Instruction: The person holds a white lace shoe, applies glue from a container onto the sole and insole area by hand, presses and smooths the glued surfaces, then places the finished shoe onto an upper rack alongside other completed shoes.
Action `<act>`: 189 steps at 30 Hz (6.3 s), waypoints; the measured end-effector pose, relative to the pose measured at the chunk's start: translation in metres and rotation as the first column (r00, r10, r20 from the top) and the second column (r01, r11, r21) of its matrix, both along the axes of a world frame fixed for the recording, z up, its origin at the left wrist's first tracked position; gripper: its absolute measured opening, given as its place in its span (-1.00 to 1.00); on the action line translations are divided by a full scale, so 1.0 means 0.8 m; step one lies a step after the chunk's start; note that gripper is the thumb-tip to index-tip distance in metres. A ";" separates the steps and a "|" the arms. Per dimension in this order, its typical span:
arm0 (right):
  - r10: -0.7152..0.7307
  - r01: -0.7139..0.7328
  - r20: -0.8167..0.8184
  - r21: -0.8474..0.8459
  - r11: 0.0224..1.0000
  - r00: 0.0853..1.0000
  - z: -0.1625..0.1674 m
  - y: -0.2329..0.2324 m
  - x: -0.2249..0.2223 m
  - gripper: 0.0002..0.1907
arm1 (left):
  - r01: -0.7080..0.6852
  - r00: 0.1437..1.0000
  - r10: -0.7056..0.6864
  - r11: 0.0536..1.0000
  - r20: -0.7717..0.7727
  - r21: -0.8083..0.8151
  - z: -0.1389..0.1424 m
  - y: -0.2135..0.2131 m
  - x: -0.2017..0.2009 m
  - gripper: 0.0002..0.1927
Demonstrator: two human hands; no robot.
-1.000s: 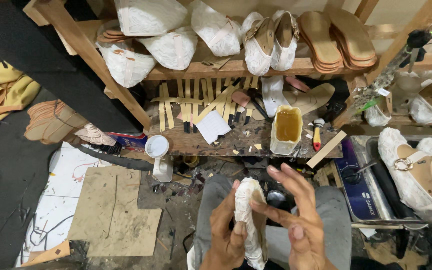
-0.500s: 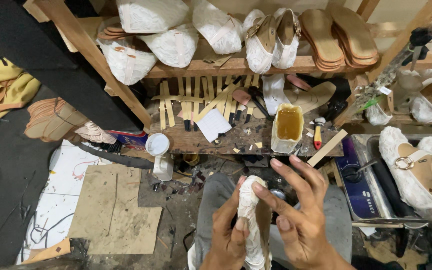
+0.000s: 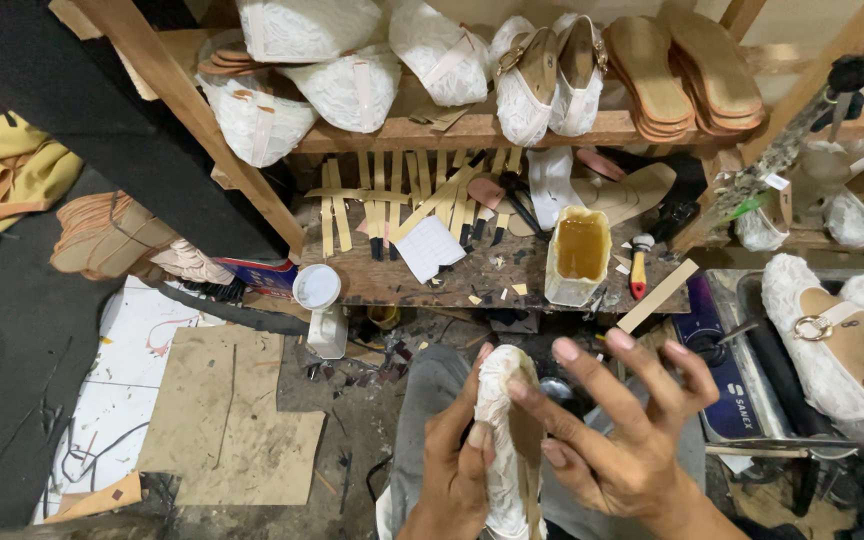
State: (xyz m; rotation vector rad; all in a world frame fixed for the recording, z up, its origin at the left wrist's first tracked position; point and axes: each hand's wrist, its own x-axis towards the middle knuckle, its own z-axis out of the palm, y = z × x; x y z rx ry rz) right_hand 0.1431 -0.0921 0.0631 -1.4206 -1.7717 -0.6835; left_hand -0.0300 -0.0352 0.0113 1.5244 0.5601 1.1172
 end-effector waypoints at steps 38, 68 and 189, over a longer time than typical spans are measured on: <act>0.065 -0.065 0.131 -0.009 0.998 0.989 -0.025 -0.001 0.020 -0.57 | 0.056 0.998 -0.062 0.983 -0.029 -0.175 -0.004 0.003 -0.002 -0.18; 0.174 -0.178 -0.101 -0.027 0.984 0.979 0.004 0.002 0.021 -0.66 | 0.080 0.996 -0.080 0.997 -0.040 -0.018 0.000 0.001 -0.004 -0.19; 0.210 -0.392 -0.660 -0.139 0.910 0.721 0.000 -0.006 0.016 -0.32 | 0.070 0.997 -0.064 0.984 0.037 -0.161 -0.014 0.011 0.001 -0.29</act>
